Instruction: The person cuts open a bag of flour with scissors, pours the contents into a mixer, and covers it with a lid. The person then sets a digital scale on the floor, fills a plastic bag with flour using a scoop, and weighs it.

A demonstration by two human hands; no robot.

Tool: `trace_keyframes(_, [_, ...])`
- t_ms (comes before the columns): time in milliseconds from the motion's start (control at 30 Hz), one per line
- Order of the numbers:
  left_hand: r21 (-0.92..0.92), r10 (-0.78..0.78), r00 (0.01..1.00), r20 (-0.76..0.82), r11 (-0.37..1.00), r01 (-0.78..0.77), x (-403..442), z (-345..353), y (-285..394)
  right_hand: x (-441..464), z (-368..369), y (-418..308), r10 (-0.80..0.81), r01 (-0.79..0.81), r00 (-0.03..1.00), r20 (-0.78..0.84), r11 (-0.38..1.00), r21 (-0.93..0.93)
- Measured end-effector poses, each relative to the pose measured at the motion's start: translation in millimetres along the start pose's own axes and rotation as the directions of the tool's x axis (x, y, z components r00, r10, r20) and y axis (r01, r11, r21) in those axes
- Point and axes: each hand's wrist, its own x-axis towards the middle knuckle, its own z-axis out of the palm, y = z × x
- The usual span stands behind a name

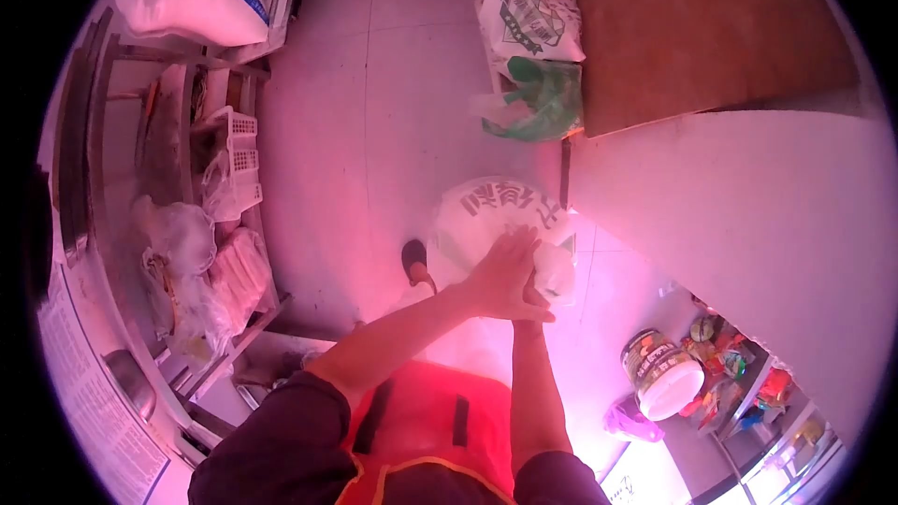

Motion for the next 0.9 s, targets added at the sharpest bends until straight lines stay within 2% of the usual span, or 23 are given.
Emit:
trace_keyframes(67, [-0.135,-0.033,0.996,-0.084,0.991,0.022,-11,0,-8,1,8,0,0.028,-0.018,0.997,-0.078,0.991,0.130])
trace_keyframes(133, [-0.256,-0.123,0.985,-0.121,0.963,0.089,-27,-2,-22,-2,20,-9,0.046,-0.027,0.987,-0.152,0.992,0.124])
trace_keyframes(167, [-0.280,-0.219,0.952,-0.214,0.947,0.155,-38,1,-32,-12,41,-27,0.053,-0.036,0.974,-0.220,0.996,0.080])
trace_keyframes(267, [-0.385,-0.481,0.742,-0.468,0.866,0.318,-64,32,-83,0,17,-7,-0.053,0.040,0.988,-0.148,0.995,-0.092])
trace_keyframes(367, [-0.411,-0.565,0.662,-0.492,0.822,0.395,-79,84,-138,3,-2,0,0.064,-0.089,0.991,-0.119,0.973,-0.215])
trace_keyframes(433, [-0.409,-0.601,0.611,-0.515,0.799,0.441,-79,121,-160,1,-10,-7,0.057,-0.036,0.996,0.062,0.955,-0.295])
trace_keyframes(467, [-0.399,-0.587,0.617,-0.525,0.810,0.430,-79,145,-181,-3,-16,-12,0.062,-0.009,0.987,0.149,0.944,-0.331])
trace_keyframes(500, [-0.389,-0.573,0.626,-0.529,0.819,0.421,-77,169,-204,-4,-25,-16,0.115,-0.037,0.984,0.137,0.882,-0.470])
trace_keyframes(567, [-0.465,-0.645,0.587,-0.489,0.762,0.450,-68,176,-189,-4,-61,-2,0.159,-0.101,0.971,0.176,0.948,-0.302])
trace_keyframes(600, [-0.552,-0.729,0.525,-0.440,0.681,0.482,-59,144,-150,-1,-79,1,0.175,-0.130,0.963,0.203,0.967,-0.218])
trace_keyframes(633, [-0.635,-0.803,0.454,-0.387,0.589,0.501,-49,131,-124,2,-94,-4,0.134,-0.021,0.961,0.243,0.908,-0.419])
trace_keyframes(667, [-0.619,-0.800,0.442,-0.405,0.596,0.512,-47,149,-122,5,-108,-10,0.093,0.097,0.955,0.281,0.799,-0.594])
trace_keyframes(733, [-0.565,-0.789,0.415,-0.452,0.614,0.551,-48,183,-112,6,-138,-20,0.067,0.126,0.915,0.397,0.889,-0.441])
trace_keyframes(767, [-0.529,-0.779,0.398,-0.484,0.623,0.576,-47,192,-101,-4,-136,-44,0.174,-0.041,0.938,0.300,0.915,-0.402])
trace_keyframes(833, [-0.425,-0.737,0.353,-0.576,0.639,0.641,-45,220,-56,2,-178,-49,0.218,-0.094,0.942,0.255,0.901,-0.424])
trace_keyframes(867, [-0.403,-0.753,0.368,-0.545,0.620,0.673,-45,233,-39,6,-209,-42,0.187,-0.079,0.965,0.185,0.876,-0.477])
trace_keyframes(900, [-0.383,-0.772,0.376,-0.512,0.597,0.705,-47,244,-24,16,-235,-43,0.102,0.194,0.928,0.357,0.688,-0.700])
